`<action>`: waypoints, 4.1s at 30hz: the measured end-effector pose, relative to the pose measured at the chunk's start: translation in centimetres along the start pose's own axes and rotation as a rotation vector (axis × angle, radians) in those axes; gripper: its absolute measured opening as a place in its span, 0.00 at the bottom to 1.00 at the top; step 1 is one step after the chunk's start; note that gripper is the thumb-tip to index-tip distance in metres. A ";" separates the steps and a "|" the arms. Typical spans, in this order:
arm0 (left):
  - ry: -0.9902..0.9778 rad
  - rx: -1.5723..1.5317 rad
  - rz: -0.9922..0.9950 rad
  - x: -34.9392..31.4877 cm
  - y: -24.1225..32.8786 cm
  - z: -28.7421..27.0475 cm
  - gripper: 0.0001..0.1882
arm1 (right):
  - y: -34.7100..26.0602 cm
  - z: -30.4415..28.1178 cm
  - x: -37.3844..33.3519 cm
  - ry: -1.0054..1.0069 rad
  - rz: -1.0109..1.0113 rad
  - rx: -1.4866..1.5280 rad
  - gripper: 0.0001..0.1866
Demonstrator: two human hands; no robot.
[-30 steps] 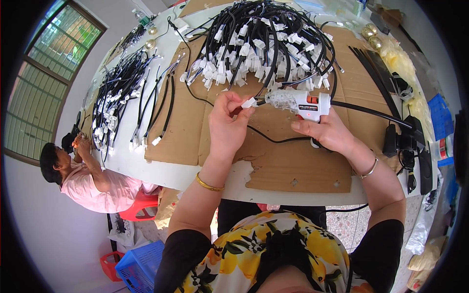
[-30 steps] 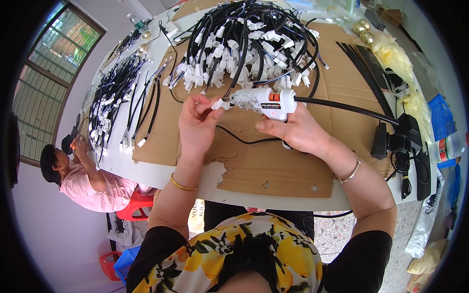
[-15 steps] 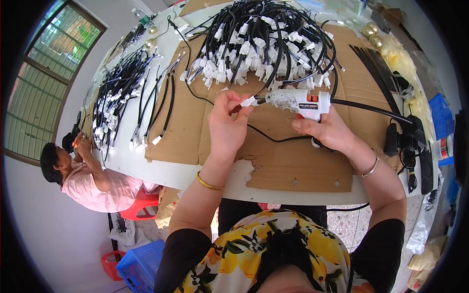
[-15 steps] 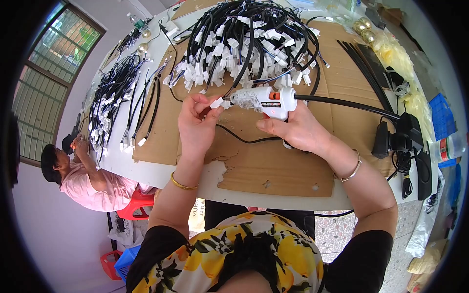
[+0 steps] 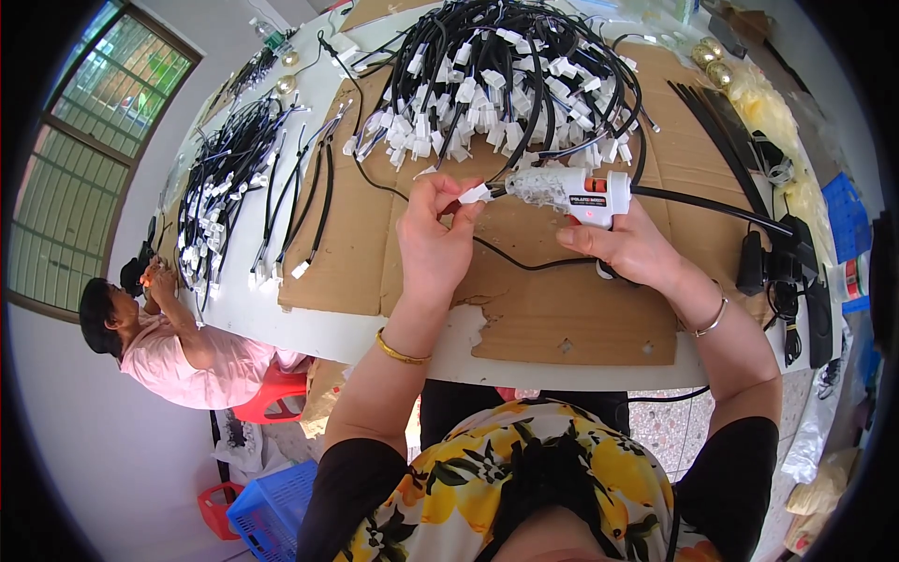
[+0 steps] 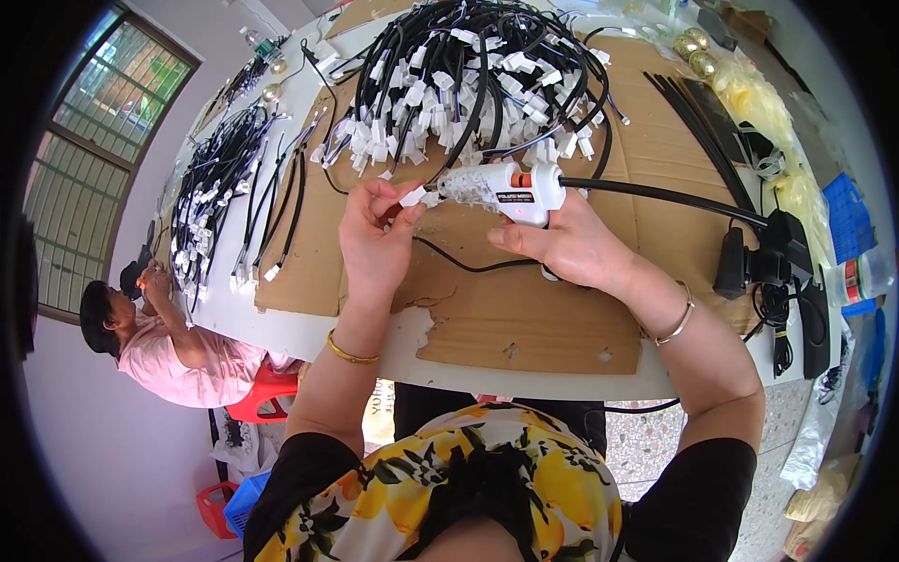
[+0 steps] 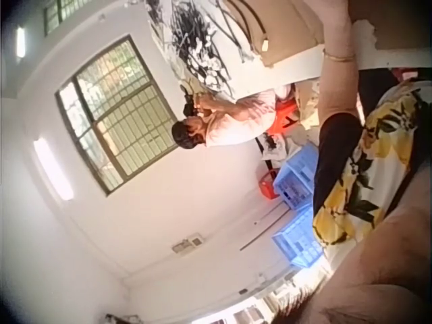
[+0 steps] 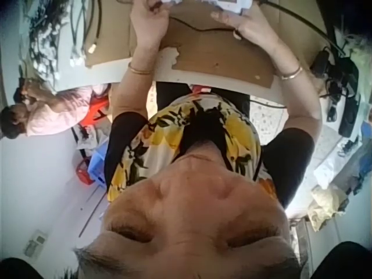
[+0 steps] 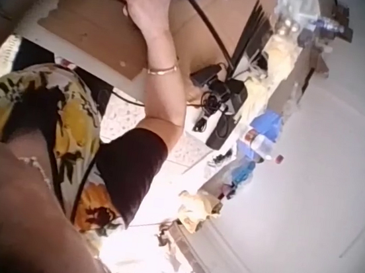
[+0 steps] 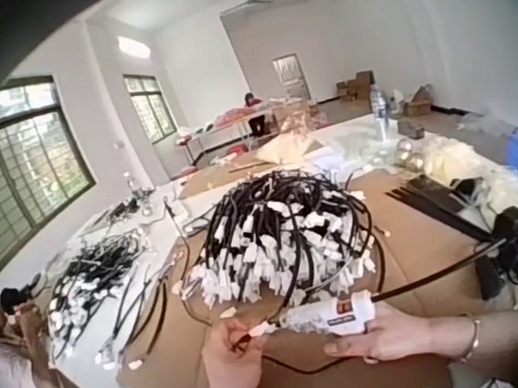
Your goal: Assembling decorative lights by using a hot glue gun to attach small white pieces to a wire frame.
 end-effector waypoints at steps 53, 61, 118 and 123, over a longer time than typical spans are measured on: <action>-0.190 -0.648 -0.423 -0.7 -3.5 3.1 0.07 | -0.1 -0.4 0.3 -0.004 -0.039 0.028 0.21; -0.202 -0.667 -0.432 -0.6 -3.4 2.8 0.06 | 0.3 -0.5 0.3 -0.001 -0.012 0.042 0.21; -0.221 -0.824 -0.480 -0.7 -4.3 3.3 0.09 | -0.8 -0.5 0.3 0.023 -0.062 -0.025 0.15; -0.238 -0.836 -0.487 -0.8 -4.3 3.4 0.09 | -0.9 -0.6 0.1 0.039 -0.050 0.038 0.15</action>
Point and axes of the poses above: each hand's wrist, its own x-axis towards the middle knuckle, its own z-axis out of the palm, y = z × x, the point moved 10 cm from there along x, towards the middle knuckle, and after that the axes turned 1 degree about -x, right-handed, at the moved point
